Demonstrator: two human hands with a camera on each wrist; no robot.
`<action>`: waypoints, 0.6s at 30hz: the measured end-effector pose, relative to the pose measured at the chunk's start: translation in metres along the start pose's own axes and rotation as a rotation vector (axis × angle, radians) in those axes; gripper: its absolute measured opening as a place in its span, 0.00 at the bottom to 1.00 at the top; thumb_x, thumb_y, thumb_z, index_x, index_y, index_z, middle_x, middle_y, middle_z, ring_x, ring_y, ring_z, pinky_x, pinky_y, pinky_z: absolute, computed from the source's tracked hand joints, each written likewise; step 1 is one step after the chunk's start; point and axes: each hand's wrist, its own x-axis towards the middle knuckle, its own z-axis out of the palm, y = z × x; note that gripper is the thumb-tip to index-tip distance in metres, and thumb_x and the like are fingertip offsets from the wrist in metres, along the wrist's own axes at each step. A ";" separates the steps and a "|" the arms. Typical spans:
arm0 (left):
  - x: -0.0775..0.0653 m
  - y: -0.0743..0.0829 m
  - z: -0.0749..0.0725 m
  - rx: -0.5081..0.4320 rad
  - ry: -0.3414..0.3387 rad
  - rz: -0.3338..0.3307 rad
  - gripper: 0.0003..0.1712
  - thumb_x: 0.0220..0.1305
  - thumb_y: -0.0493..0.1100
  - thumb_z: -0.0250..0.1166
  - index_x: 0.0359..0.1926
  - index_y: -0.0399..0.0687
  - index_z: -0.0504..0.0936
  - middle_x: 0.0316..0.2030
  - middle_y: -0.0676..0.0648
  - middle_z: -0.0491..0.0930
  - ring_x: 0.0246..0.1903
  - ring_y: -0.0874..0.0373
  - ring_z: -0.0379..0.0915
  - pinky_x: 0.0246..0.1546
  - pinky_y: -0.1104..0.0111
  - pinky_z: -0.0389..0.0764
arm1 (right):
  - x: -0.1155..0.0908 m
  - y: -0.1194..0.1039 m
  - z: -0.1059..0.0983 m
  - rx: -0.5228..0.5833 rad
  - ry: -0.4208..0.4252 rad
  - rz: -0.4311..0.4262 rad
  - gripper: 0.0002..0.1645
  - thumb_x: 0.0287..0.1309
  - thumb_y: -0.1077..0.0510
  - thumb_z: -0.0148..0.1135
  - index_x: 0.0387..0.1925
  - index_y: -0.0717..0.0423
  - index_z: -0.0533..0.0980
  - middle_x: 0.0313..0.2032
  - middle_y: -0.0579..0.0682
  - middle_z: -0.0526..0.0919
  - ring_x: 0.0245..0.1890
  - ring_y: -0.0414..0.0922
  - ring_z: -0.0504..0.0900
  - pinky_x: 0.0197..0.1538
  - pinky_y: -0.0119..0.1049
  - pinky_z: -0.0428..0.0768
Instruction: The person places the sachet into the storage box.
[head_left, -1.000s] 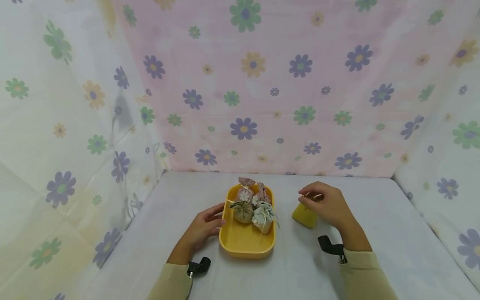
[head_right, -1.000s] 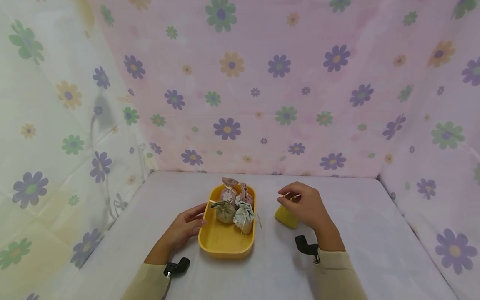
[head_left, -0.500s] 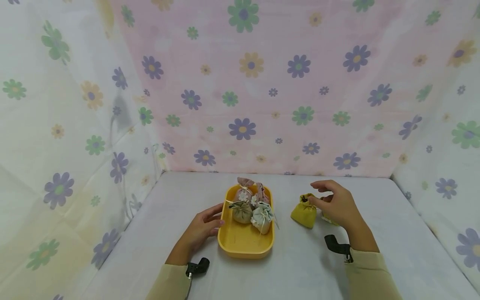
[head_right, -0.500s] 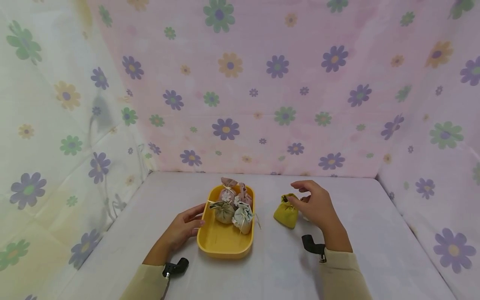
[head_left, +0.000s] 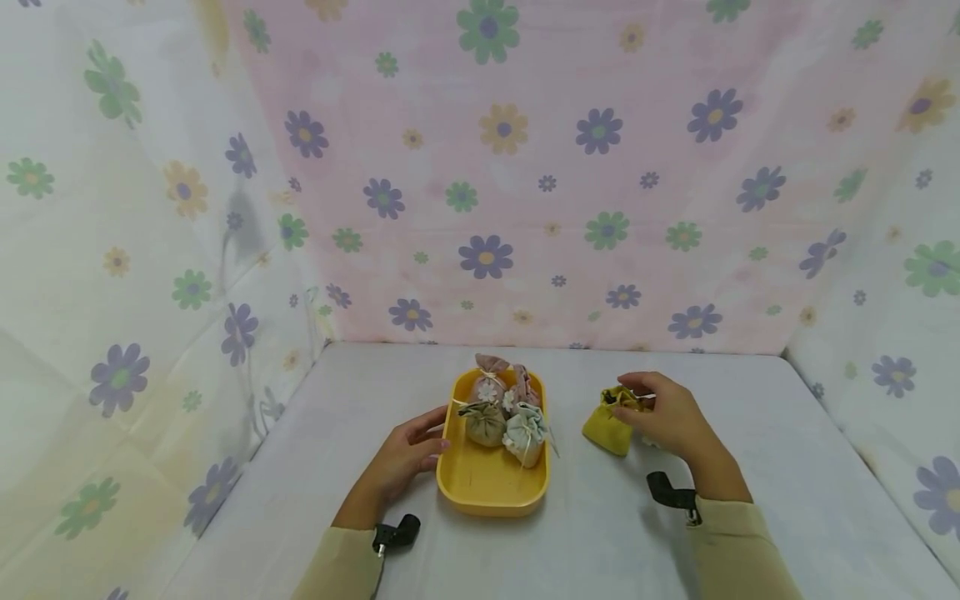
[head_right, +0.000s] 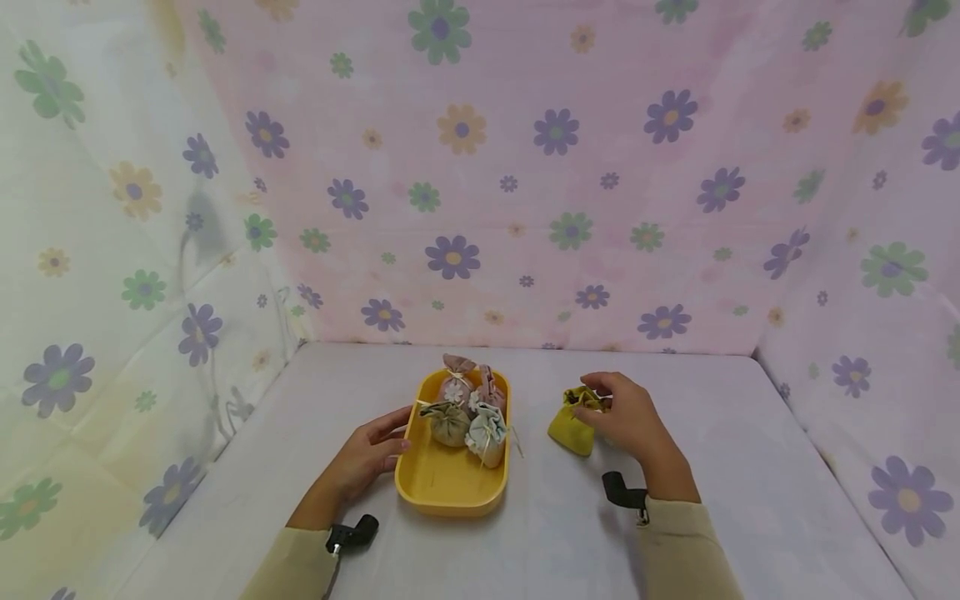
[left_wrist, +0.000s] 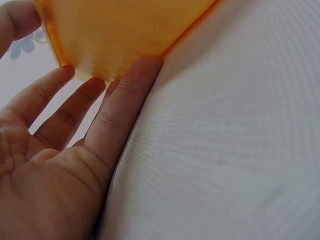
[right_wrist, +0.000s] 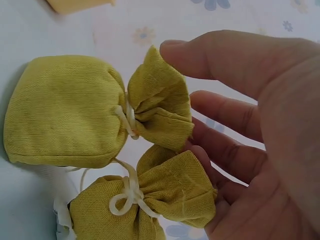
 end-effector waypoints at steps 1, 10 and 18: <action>0.000 0.000 0.000 0.002 0.000 0.002 0.36 0.67 0.44 0.71 0.74 0.63 0.71 0.75 0.51 0.68 0.71 0.46 0.70 0.54 0.59 0.87 | 0.001 0.000 0.001 -0.004 -0.001 0.001 0.34 0.62 0.47 0.72 0.67 0.52 0.75 0.63 0.57 0.79 0.60 0.59 0.81 0.58 0.53 0.85; -0.001 0.001 0.001 0.006 0.016 -0.008 0.36 0.66 0.43 0.71 0.73 0.64 0.72 0.74 0.50 0.69 0.70 0.45 0.70 0.54 0.59 0.87 | 0.004 0.004 0.006 -0.056 0.021 -0.001 0.29 0.65 0.52 0.70 0.65 0.54 0.76 0.59 0.57 0.83 0.56 0.56 0.84 0.57 0.53 0.85; 0.000 0.002 0.001 0.005 0.012 -0.011 0.36 0.66 0.43 0.71 0.73 0.64 0.72 0.74 0.52 0.69 0.71 0.47 0.70 0.54 0.60 0.87 | 0.006 0.006 0.008 -0.090 0.069 -0.015 0.18 0.67 0.56 0.68 0.56 0.52 0.81 0.49 0.52 0.87 0.48 0.51 0.85 0.53 0.51 0.86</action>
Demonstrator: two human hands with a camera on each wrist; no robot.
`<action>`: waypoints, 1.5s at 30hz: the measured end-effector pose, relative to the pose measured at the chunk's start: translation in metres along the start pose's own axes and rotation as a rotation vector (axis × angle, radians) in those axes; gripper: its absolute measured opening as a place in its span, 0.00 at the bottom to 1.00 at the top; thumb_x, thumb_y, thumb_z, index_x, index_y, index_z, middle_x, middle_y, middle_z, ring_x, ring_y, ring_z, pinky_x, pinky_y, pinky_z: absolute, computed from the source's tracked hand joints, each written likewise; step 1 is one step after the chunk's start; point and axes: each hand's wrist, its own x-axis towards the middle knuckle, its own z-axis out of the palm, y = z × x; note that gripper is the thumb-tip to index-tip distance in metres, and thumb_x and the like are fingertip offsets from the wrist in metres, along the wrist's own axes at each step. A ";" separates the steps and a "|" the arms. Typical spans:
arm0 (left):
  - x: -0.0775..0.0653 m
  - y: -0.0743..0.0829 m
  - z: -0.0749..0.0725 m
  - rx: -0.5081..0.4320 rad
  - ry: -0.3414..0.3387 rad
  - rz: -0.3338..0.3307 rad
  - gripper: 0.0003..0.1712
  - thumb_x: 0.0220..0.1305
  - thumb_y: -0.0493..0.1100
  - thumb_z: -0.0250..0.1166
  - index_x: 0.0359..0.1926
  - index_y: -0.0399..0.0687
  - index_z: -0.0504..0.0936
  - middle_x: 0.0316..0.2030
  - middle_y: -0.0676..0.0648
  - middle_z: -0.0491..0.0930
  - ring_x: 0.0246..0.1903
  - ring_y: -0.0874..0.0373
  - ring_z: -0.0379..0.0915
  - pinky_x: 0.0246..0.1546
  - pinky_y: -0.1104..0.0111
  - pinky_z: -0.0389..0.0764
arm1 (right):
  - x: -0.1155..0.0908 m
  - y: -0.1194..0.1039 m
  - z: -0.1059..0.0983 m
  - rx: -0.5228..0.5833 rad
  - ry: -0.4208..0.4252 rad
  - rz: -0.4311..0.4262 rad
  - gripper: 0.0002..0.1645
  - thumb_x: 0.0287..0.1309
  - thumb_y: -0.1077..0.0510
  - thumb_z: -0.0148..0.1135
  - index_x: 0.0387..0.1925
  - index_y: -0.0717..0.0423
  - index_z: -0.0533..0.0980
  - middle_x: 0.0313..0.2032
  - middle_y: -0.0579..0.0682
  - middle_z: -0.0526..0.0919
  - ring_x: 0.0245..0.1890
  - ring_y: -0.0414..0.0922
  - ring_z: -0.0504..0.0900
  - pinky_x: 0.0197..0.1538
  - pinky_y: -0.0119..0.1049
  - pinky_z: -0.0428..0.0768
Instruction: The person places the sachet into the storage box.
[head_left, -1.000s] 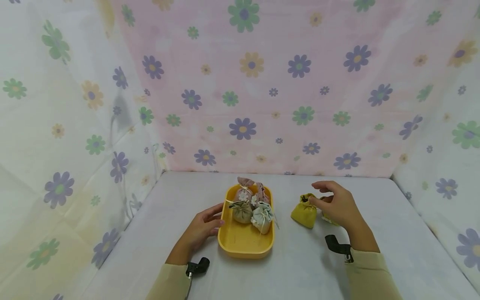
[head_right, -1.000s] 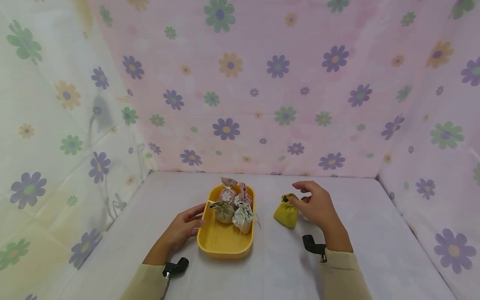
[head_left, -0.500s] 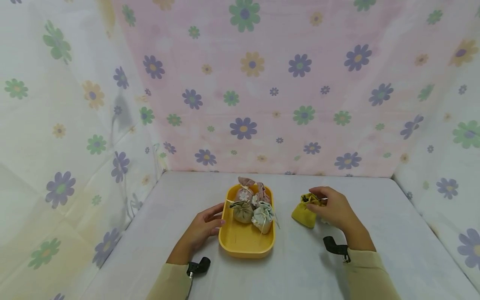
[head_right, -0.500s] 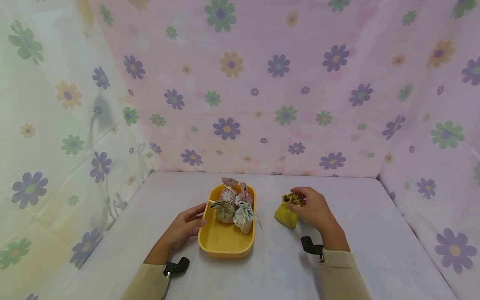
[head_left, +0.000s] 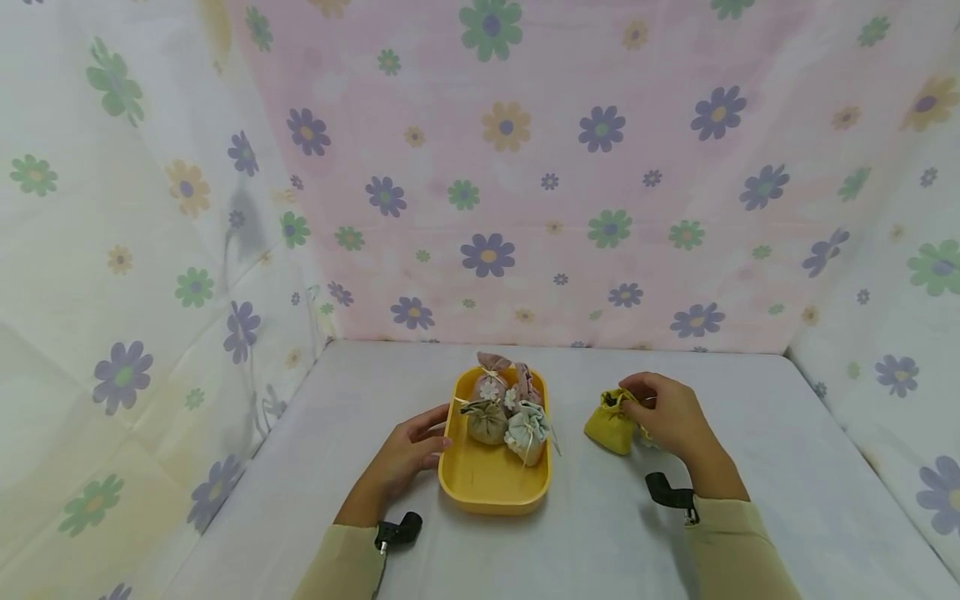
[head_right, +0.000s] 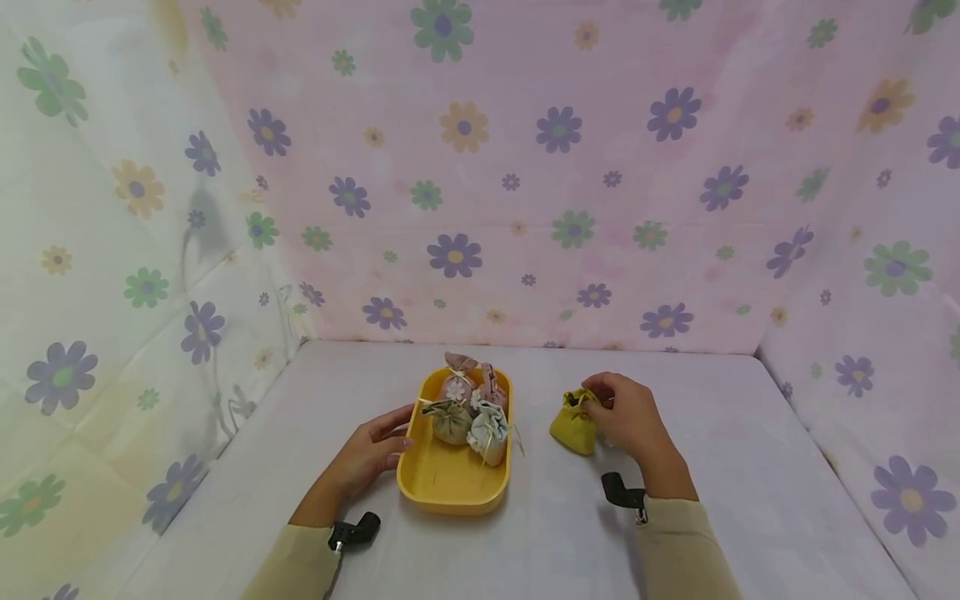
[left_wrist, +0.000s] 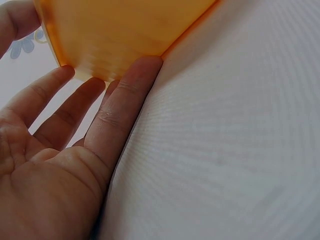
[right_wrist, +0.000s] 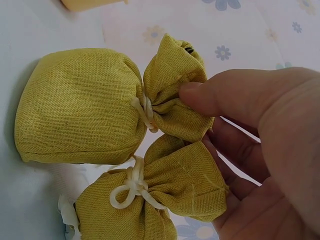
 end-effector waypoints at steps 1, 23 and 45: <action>0.000 0.000 0.000 -0.001 -0.003 0.004 0.36 0.67 0.43 0.71 0.74 0.64 0.72 0.74 0.51 0.69 0.71 0.47 0.70 0.54 0.60 0.87 | 0.000 0.000 0.000 -0.001 0.006 -0.002 0.16 0.67 0.56 0.67 0.55 0.51 0.81 0.48 0.51 0.87 0.48 0.51 0.85 0.52 0.51 0.86; -0.001 0.001 0.001 0.001 0.007 0.000 0.36 0.66 0.43 0.71 0.74 0.63 0.72 0.74 0.49 0.69 0.70 0.45 0.70 0.54 0.59 0.87 | -0.001 -0.011 0.003 0.040 0.068 -0.029 0.05 0.70 0.56 0.65 0.44 0.47 0.83 0.42 0.47 0.87 0.42 0.46 0.85 0.45 0.43 0.86; -0.001 0.002 0.001 0.010 0.007 0.001 0.37 0.67 0.44 0.71 0.74 0.63 0.71 0.75 0.50 0.68 0.71 0.46 0.70 0.54 0.60 0.87 | -0.005 -0.028 -0.001 0.050 0.104 -0.052 0.04 0.68 0.57 0.67 0.43 0.46 0.83 0.41 0.45 0.88 0.39 0.44 0.83 0.41 0.35 0.83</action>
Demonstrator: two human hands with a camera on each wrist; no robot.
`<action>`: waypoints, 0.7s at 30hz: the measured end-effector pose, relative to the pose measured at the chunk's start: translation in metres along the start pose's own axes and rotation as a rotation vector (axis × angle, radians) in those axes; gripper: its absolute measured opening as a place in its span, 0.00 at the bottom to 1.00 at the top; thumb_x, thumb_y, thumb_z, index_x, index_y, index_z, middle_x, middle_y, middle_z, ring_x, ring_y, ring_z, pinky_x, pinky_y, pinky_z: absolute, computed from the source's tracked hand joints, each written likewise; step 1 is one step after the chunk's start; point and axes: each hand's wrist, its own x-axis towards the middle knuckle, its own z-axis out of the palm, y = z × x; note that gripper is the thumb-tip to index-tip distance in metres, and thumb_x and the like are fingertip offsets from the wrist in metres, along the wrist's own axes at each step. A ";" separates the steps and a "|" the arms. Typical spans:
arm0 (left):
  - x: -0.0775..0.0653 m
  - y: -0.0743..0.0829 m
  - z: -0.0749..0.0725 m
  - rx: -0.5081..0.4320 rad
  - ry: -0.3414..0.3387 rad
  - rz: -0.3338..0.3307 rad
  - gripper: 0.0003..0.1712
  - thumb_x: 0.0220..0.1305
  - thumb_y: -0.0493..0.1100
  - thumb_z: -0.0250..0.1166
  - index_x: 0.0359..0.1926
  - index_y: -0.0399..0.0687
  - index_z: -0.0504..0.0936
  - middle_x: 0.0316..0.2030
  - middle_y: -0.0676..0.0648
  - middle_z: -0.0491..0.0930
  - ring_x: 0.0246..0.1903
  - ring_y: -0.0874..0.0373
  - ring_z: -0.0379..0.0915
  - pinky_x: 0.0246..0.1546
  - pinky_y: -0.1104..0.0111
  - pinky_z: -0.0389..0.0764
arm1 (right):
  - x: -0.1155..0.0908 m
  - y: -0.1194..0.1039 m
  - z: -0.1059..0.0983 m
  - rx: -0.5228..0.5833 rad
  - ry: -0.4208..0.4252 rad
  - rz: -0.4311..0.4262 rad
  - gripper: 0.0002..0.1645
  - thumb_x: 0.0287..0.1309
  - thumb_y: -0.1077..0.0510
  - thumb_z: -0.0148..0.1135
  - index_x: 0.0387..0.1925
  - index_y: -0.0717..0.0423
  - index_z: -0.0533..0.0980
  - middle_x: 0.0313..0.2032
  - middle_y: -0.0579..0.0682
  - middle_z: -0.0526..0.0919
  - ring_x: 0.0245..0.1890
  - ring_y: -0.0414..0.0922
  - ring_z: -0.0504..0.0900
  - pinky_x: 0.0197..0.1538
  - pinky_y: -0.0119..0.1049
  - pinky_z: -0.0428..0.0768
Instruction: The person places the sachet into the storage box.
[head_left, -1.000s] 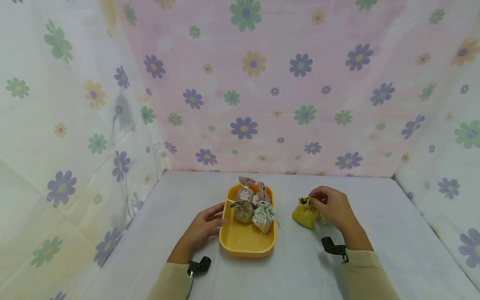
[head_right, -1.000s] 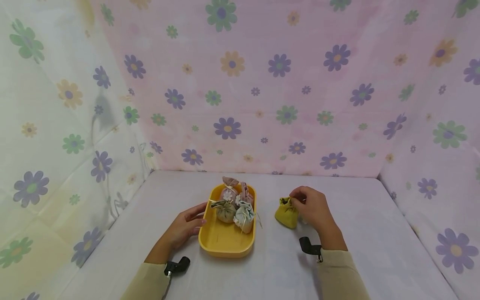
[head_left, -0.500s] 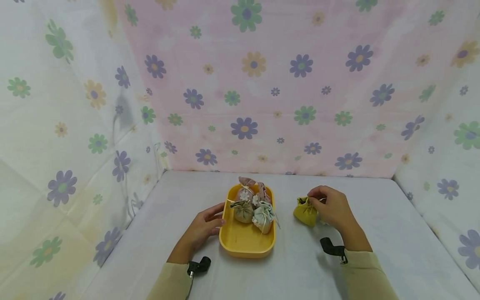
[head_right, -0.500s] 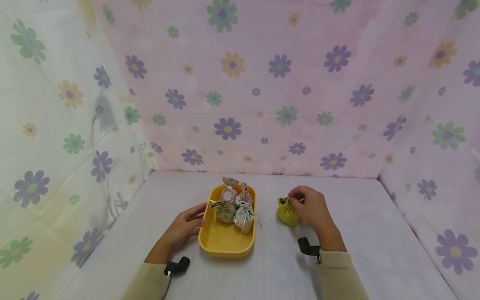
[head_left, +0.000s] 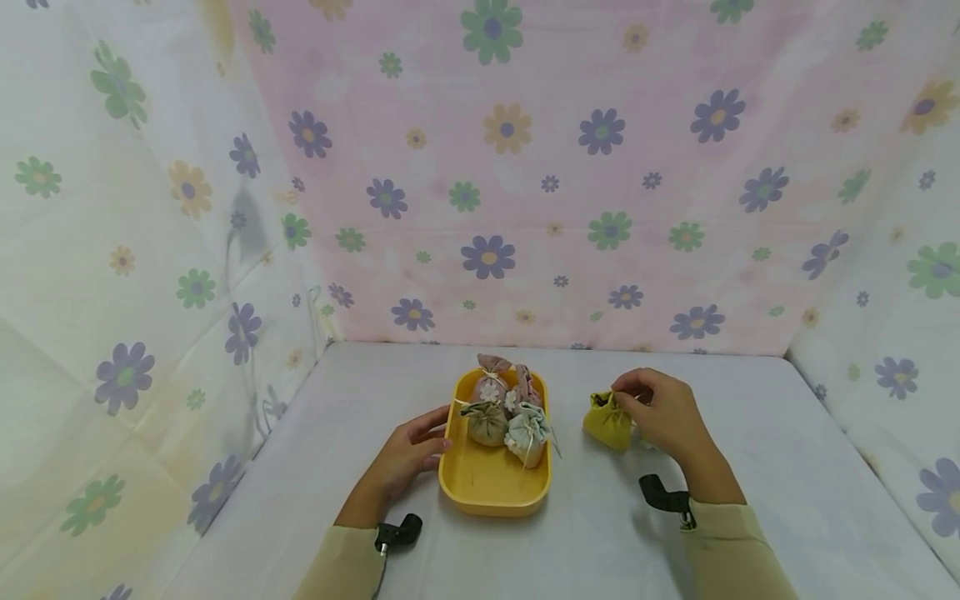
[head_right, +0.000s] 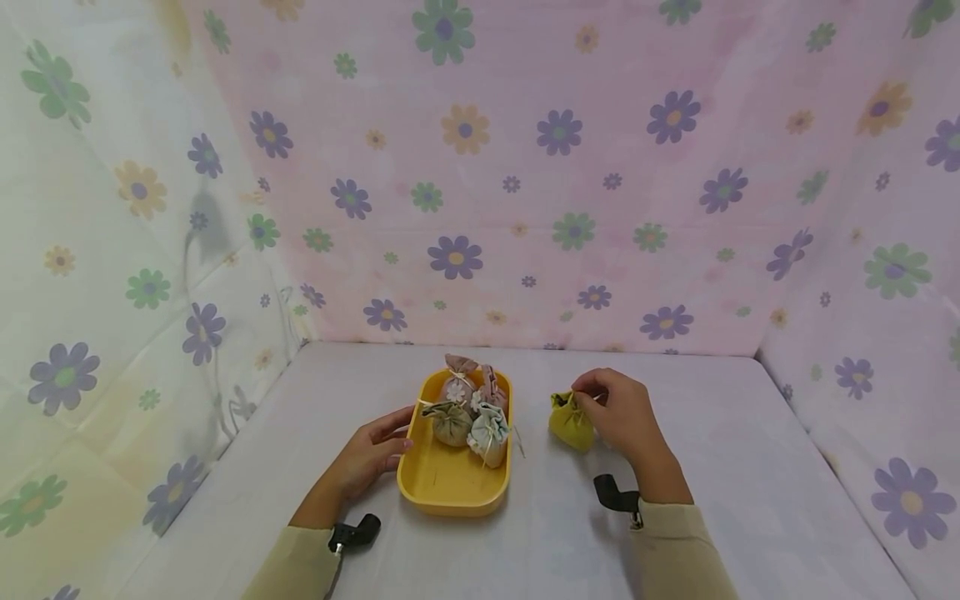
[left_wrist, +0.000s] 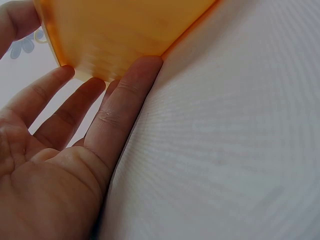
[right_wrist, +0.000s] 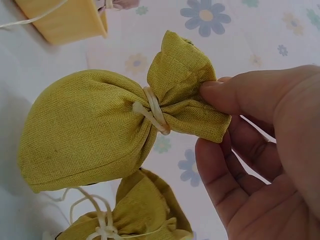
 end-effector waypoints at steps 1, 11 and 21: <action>0.000 0.000 0.000 -0.002 0.000 0.002 0.37 0.67 0.43 0.71 0.74 0.62 0.71 0.75 0.49 0.68 0.71 0.45 0.70 0.54 0.59 0.87 | 0.000 -0.001 0.000 0.000 0.005 -0.008 0.04 0.68 0.57 0.67 0.43 0.45 0.83 0.40 0.44 0.88 0.39 0.43 0.83 0.40 0.35 0.83; 0.002 -0.001 -0.001 -0.024 -0.013 0.010 0.37 0.67 0.42 0.71 0.75 0.61 0.71 0.75 0.49 0.68 0.71 0.45 0.70 0.54 0.59 0.87 | -0.002 -0.015 -0.003 0.028 0.054 -0.088 0.05 0.66 0.58 0.69 0.42 0.45 0.84 0.39 0.43 0.88 0.38 0.42 0.84 0.40 0.31 0.84; 0.000 -0.001 0.000 -0.034 -0.021 0.017 0.37 0.67 0.41 0.70 0.74 0.62 0.71 0.75 0.49 0.68 0.71 0.45 0.69 0.54 0.59 0.87 | -0.006 -0.031 -0.002 0.045 0.074 -0.134 0.05 0.65 0.60 0.70 0.41 0.47 0.84 0.38 0.44 0.88 0.37 0.41 0.84 0.40 0.29 0.84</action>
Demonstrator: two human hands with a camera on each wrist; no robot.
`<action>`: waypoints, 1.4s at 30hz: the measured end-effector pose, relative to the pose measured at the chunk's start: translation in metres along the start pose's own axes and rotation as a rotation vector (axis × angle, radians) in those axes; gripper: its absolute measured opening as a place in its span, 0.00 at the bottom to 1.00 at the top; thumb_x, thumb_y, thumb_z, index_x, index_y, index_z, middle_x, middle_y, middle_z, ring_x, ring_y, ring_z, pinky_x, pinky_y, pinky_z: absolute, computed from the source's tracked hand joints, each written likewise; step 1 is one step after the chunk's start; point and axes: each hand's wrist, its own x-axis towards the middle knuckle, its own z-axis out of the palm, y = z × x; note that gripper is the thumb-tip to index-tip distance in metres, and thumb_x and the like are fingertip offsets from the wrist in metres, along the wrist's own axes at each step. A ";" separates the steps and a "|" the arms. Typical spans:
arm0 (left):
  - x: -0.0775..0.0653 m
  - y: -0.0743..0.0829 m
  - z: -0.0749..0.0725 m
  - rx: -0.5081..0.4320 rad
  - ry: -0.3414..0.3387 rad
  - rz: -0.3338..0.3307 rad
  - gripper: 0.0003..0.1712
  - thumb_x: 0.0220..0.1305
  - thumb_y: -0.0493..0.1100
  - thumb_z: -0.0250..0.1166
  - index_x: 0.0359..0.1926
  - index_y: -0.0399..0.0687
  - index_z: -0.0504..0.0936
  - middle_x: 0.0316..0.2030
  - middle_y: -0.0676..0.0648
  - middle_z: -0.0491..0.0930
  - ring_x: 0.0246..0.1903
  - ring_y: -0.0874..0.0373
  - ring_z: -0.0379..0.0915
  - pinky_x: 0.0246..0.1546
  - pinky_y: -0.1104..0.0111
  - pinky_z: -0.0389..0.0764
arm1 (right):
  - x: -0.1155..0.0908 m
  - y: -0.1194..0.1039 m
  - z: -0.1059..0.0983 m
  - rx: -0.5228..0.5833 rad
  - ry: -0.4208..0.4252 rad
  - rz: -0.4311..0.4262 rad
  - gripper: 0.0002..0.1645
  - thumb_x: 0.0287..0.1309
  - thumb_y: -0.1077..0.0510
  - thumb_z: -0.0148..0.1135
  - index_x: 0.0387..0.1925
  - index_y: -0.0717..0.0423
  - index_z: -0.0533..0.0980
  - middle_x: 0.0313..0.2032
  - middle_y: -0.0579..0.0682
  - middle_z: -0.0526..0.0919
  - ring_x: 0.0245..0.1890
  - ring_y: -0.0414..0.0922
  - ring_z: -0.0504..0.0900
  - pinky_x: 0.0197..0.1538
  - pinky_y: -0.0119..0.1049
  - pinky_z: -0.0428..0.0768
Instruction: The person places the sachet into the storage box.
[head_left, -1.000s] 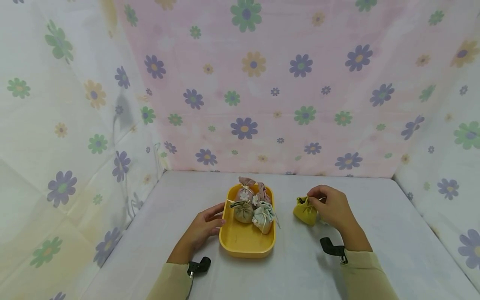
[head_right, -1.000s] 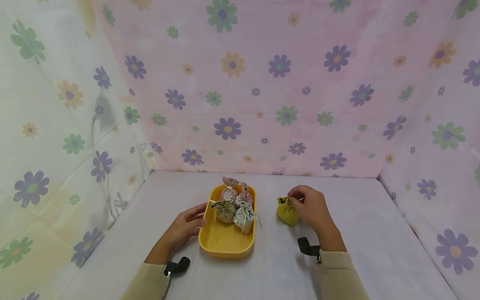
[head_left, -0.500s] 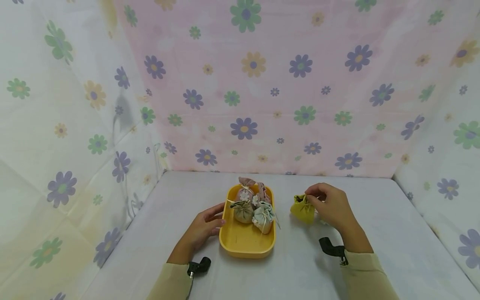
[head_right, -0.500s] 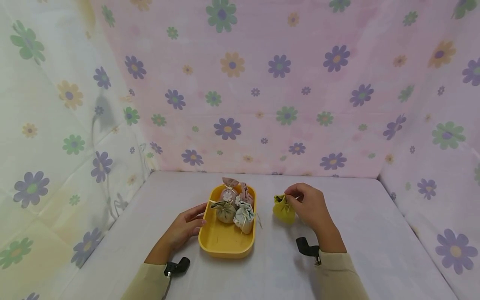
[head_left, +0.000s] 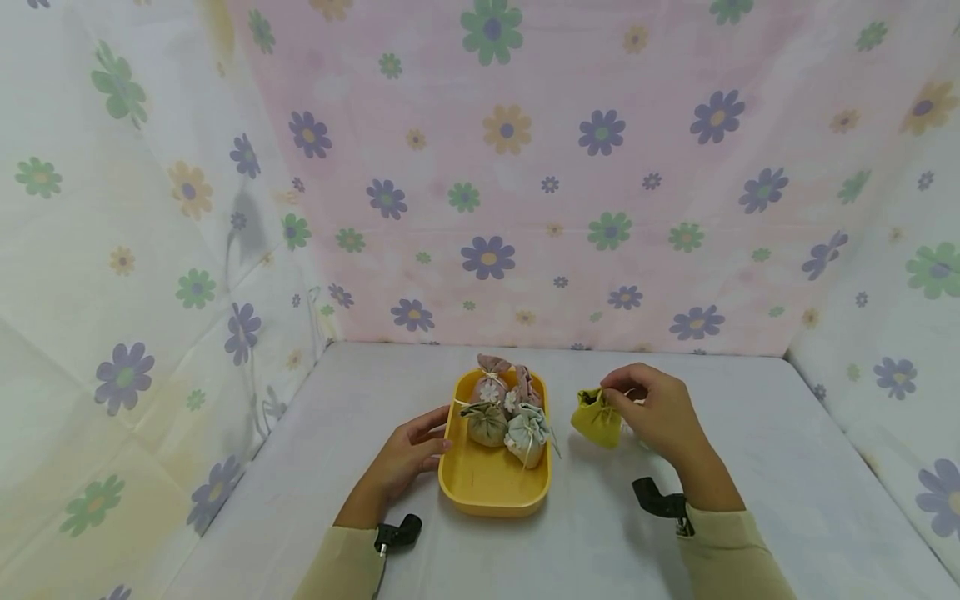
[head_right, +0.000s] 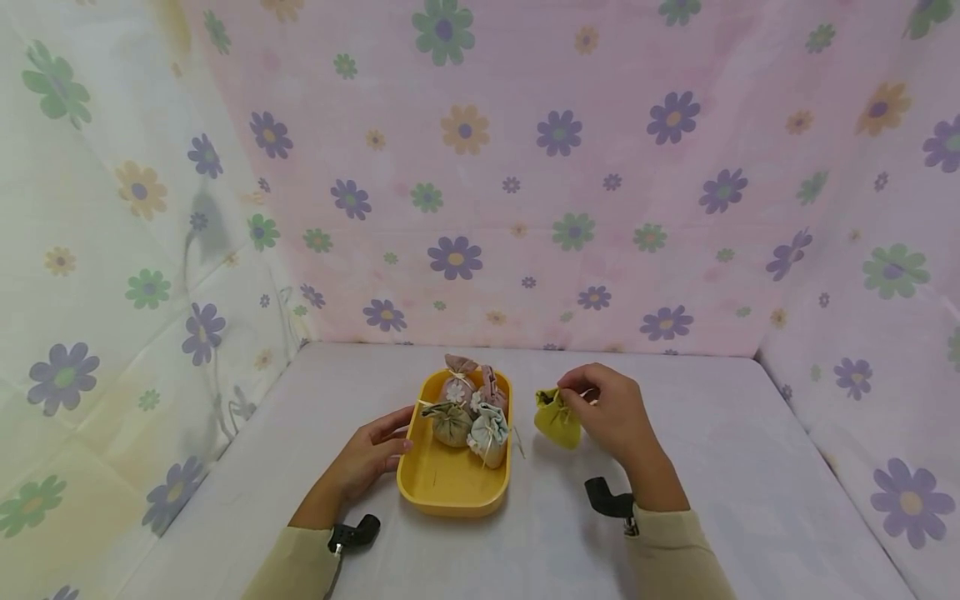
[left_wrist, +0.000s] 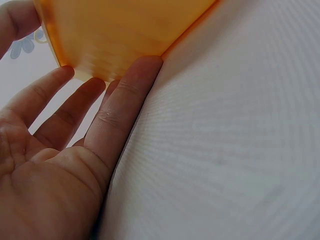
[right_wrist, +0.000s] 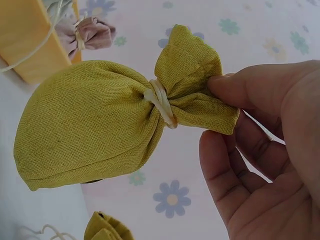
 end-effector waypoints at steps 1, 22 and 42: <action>0.000 0.000 0.000 0.001 0.001 0.001 0.37 0.66 0.41 0.70 0.74 0.61 0.71 0.75 0.49 0.68 0.71 0.44 0.70 0.54 0.59 0.87 | -0.001 -0.002 0.000 0.002 0.006 -0.009 0.06 0.65 0.60 0.70 0.41 0.47 0.84 0.38 0.43 0.88 0.37 0.41 0.84 0.39 0.29 0.84; -0.001 -0.002 -0.002 0.020 0.002 -0.019 0.37 0.66 0.43 0.71 0.74 0.65 0.72 0.75 0.53 0.68 0.72 0.47 0.68 0.55 0.59 0.87 | -0.008 -0.032 -0.003 0.072 0.078 -0.200 0.13 0.59 0.66 0.73 0.38 0.42 0.83 0.34 0.36 0.85 0.34 0.35 0.83 0.35 0.32 0.85; 0.001 0.000 -0.003 0.014 0.001 -0.016 0.37 0.65 0.44 0.72 0.73 0.66 0.72 0.74 0.54 0.69 0.71 0.48 0.70 0.55 0.59 0.86 | -0.012 -0.055 0.008 0.134 -0.030 -0.287 0.12 0.59 0.66 0.72 0.36 0.43 0.83 0.34 0.45 0.87 0.32 0.35 0.80 0.36 0.30 0.83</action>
